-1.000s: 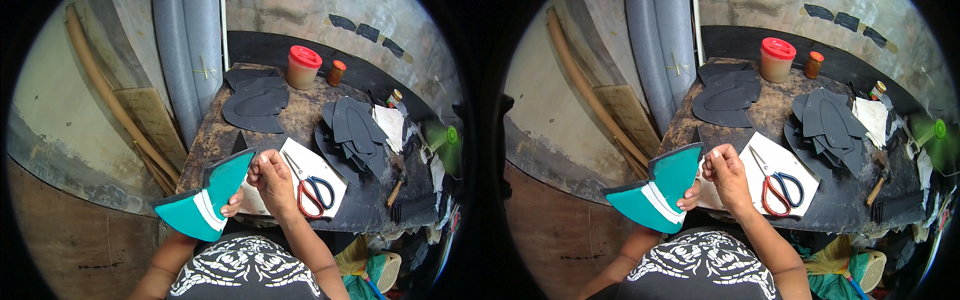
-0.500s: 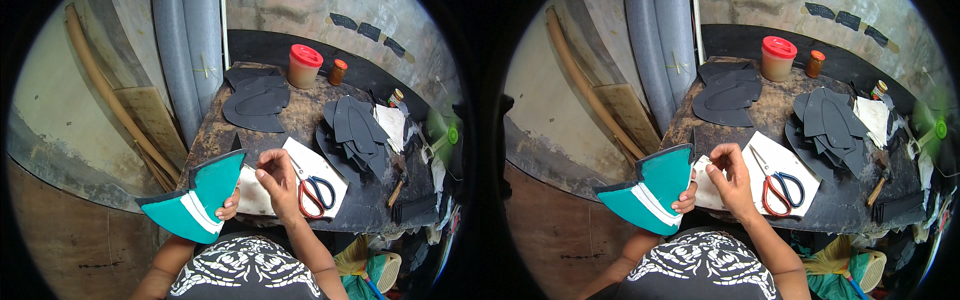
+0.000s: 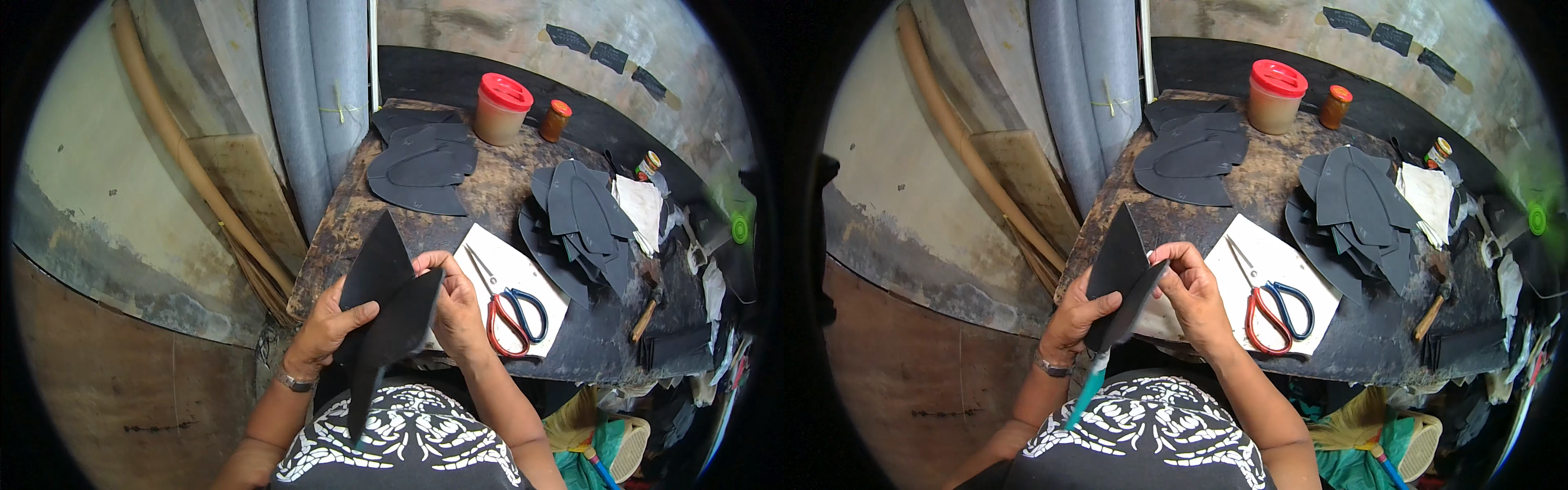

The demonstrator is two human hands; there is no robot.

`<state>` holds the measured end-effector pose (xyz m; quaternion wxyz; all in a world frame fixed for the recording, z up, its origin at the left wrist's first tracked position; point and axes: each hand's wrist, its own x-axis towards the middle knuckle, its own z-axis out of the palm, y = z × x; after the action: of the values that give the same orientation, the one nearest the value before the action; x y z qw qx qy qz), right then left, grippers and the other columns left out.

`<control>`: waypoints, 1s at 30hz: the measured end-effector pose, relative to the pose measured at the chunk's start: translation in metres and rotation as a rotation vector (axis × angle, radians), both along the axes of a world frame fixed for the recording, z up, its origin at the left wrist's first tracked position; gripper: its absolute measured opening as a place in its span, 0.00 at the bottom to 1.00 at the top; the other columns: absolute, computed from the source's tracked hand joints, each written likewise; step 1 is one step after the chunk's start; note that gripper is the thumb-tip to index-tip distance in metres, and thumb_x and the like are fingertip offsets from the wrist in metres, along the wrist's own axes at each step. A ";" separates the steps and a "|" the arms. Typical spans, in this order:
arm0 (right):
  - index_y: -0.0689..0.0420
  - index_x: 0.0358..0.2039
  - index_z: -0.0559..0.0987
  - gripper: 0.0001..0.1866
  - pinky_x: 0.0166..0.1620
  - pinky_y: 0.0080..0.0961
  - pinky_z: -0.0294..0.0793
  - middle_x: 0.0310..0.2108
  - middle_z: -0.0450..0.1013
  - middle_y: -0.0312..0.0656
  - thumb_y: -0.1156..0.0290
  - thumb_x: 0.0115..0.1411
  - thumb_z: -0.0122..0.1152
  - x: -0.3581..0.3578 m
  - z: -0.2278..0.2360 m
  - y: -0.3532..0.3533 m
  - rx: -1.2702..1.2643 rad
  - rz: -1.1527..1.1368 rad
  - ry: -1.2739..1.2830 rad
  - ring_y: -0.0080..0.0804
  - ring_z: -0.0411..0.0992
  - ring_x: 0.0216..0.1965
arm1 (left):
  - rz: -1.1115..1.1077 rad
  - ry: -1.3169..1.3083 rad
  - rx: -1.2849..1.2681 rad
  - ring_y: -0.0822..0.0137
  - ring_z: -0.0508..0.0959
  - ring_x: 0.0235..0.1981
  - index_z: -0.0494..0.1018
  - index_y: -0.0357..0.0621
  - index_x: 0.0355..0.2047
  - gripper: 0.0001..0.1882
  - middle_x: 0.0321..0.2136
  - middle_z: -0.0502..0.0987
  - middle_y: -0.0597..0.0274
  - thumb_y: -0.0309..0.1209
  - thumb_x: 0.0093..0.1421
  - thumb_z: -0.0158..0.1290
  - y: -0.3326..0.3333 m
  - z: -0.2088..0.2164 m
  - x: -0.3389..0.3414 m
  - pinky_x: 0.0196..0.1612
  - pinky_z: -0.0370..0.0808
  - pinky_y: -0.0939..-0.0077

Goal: The person uses red-handled scissors to trim the edges of black rubber pieces. They repeatedly pick up a piece, cut along its perimeter, and place it on a growing stack on the table.

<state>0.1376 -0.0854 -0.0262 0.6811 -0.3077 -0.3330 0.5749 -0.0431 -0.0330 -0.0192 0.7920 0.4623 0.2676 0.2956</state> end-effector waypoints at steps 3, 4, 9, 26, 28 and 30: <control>0.55 0.38 0.70 0.10 0.38 0.12 0.69 0.33 0.68 0.30 0.64 0.64 0.56 0.001 -0.001 -0.001 -0.065 0.117 0.162 0.13 0.67 0.33 | 0.060 0.107 0.208 0.70 0.72 0.49 0.62 0.32 0.56 0.28 0.49 0.73 0.57 0.32 0.59 0.57 -0.002 0.013 0.000 0.53 0.68 0.75; 0.55 0.37 0.70 0.09 0.35 0.10 0.70 0.31 0.68 0.28 0.63 0.64 0.55 0.001 -0.001 -0.001 -0.041 0.126 0.164 0.11 0.68 0.30 | 0.063 0.122 0.265 0.70 0.71 0.50 0.62 0.32 0.56 0.29 0.49 0.72 0.57 0.33 0.59 0.57 -0.002 0.016 0.001 0.55 0.66 0.74; 0.54 0.35 0.70 0.08 0.30 0.09 0.71 0.30 0.68 0.29 0.64 0.65 0.53 -0.002 -0.001 -0.001 -0.037 0.061 0.156 0.11 0.68 0.28 | 0.100 0.135 0.314 0.70 0.72 0.49 0.63 0.32 0.56 0.29 0.49 0.73 0.58 0.32 0.58 0.59 -0.005 0.020 0.003 0.53 0.68 0.76; 0.61 0.42 0.72 0.08 0.43 0.17 0.70 0.37 0.68 0.35 0.73 0.64 0.53 -0.004 0.001 -0.003 0.127 -0.083 -0.073 0.19 0.69 0.39 | 0.076 0.063 0.221 0.70 0.71 0.50 0.61 0.32 0.57 0.28 0.50 0.72 0.56 0.30 0.60 0.56 -0.005 0.016 0.002 0.55 0.67 0.75; 0.63 0.42 0.73 0.09 0.45 0.19 0.68 0.39 0.67 0.36 0.75 0.62 0.53 -0.001 0.004 -0.003 0.334 -0.200 -0.487 0.21 0.68 0.41 | 0.075 0.053 0.218 0.70 0.71 0.50 0.61 0.32 0.57 0.27 0.50 0.72 0.56 0.30 0.60 0.56 -0.005 0.016 0.002 0.55 0.67 0.75; 0.63 0.40 0.74 0.08 0.44 0.19 0.67 0.38 0.67 0.37 0.75 0.61 0.53 0.002 0.005 -0.005 0.317 -0.219 -0.497 0.24 0.68 0.40 | 0.074 0.066 0.214 0.70 0.72 0.50 0.61 0.32 0.57 0.27 0.50 0.72 0.56 0.30 0.60 0.56 -0.004 0.017 0.003 0.55 0.67 0.75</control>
<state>0.1393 -0.0902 -0.0211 0.6762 -0.3628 -0.5398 0.3461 -0.0405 -0.0375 -0.0021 0.7176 0.5435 0.2772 0.3360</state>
